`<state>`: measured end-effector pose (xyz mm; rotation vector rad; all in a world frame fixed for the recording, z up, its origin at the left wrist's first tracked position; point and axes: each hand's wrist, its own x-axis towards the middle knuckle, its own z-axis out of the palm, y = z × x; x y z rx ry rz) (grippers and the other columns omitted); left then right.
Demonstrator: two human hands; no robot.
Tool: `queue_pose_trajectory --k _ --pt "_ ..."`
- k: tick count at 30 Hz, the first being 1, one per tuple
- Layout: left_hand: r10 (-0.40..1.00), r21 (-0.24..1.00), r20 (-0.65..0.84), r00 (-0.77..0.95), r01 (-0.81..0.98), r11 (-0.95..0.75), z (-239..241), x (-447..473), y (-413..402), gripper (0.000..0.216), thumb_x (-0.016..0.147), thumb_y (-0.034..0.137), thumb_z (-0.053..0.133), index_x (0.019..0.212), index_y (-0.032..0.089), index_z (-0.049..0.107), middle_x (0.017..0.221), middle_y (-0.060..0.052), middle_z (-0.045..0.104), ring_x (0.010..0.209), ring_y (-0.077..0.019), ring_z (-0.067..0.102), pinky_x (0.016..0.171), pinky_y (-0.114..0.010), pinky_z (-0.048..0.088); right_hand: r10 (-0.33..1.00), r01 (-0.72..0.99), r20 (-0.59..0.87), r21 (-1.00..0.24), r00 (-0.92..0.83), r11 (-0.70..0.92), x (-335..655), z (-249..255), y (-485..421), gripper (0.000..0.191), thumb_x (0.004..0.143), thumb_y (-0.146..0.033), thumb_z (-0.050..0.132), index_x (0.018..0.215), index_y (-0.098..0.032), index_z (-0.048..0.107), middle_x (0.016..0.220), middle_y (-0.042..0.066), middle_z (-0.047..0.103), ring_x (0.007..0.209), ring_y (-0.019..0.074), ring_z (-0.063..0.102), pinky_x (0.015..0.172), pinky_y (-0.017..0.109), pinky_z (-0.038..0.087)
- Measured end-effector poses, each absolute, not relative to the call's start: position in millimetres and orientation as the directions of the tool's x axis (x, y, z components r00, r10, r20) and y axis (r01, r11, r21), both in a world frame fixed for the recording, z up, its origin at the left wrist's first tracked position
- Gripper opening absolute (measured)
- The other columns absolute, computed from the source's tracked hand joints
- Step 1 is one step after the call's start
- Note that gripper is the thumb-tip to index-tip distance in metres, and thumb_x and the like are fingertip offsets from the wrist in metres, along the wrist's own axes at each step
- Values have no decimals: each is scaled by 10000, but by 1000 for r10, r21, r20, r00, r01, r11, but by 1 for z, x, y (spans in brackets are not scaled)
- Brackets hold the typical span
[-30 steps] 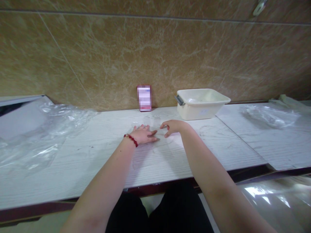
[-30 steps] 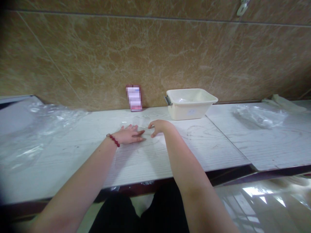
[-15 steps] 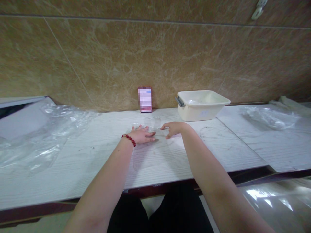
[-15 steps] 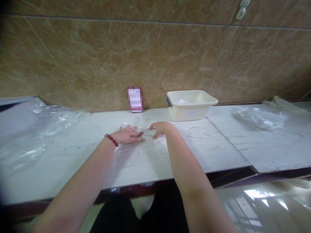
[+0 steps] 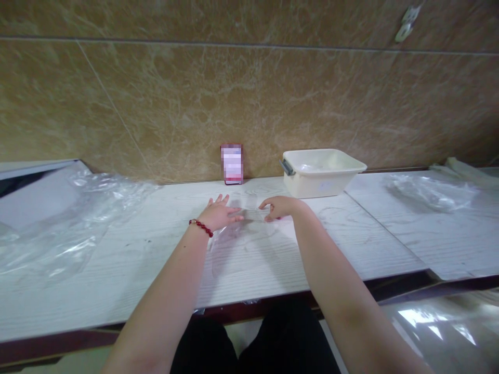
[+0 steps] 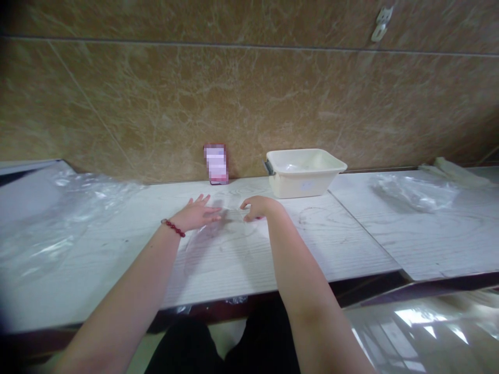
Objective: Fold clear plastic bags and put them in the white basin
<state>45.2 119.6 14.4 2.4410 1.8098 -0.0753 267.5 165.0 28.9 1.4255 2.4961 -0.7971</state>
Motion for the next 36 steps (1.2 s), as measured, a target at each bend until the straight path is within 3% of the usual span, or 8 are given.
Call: queue_pose_trajectory --k 3,8,12,17,21,26,32,36 --pt "958 51 -20 287 957 -285 16 45 120 546 744 618 236 1164 338 443 1372 -49 208 1246 -296 121 961 -481 126 815 867 -319 -305 -483 394 267 24 169 492 652 -347 555 1127 -245 475 742 6 618 611 125 555 585 222 400" --pt "949 35 110 294 954 -299 23 44 115 430 815 438 284 1175 268 448 1344 -73 276 1234 -256 193 969 -444 165 894 896 -133 -188 -428 402 264 15 176 366 707 -291 501 1064 -220 533 876 34 621 844 167 547 722 251 392" --pt "926 58 231 298 946 -319 32 46 114 394 829 341 288 1168 228 456 1322 -71 321 1223 -213 237 978 -409 190 902 885 -41 -219 -429 411 260 19 174 296 742 -275 460 1017 -216 555 898 31 618 845 156 544 726 248 392" --pt "891 121 346 294 928 -353 45 56 117 376 827 297 286 1105 180 510 1235 -69 441 1152 -171 361 983 -360 229 914 845 80 -355 -398 399 253 35 162 270 771 -276 427 986 -191 566 869 31 621 780 124 553 696 210 394" --pt "858 150 337 388 877 -456 55 56 95 370 814 320 324 1070 156 535 1200 -74 478 1128 -157 391 982 -317 250 889 792 125 -410 -441 452 260 42 135 236 760 -252 451 947 -187 579 850 25 616 745 111 549 688 205 396" --pt "826 187 201 527 807 -560 42 33 29 312 797 350 371 958 204 595 1149 -43 527 1104 -151 421 977 -322 270 769 691 204 -344 -606 636 286 28 70 220 771 -246 439 905 -185 602 899 49 603 831 144 534 764 257 393" --pt "849 284 105 518 802 -525 9 12 -11 303 757 320 448 1013 218 575 1133 -40 538 1053 -161 463 930 -320 339 688 649 166 -236 -706 723 300 15 24 243 773 -250 454 962 -211 601 961 53 592 905 176 505 796 301 393" --pt "870 334 99 482 808 -485 0 14 -11 320 745 340 467 1036 237 554 1132 -28 534 1036 -165 471 921 -328 348 692 643 179 -264 -700 719 296 18 18 254 777 -288 457 980 -224 595 970 50 587 903 171 505 797 304 393"
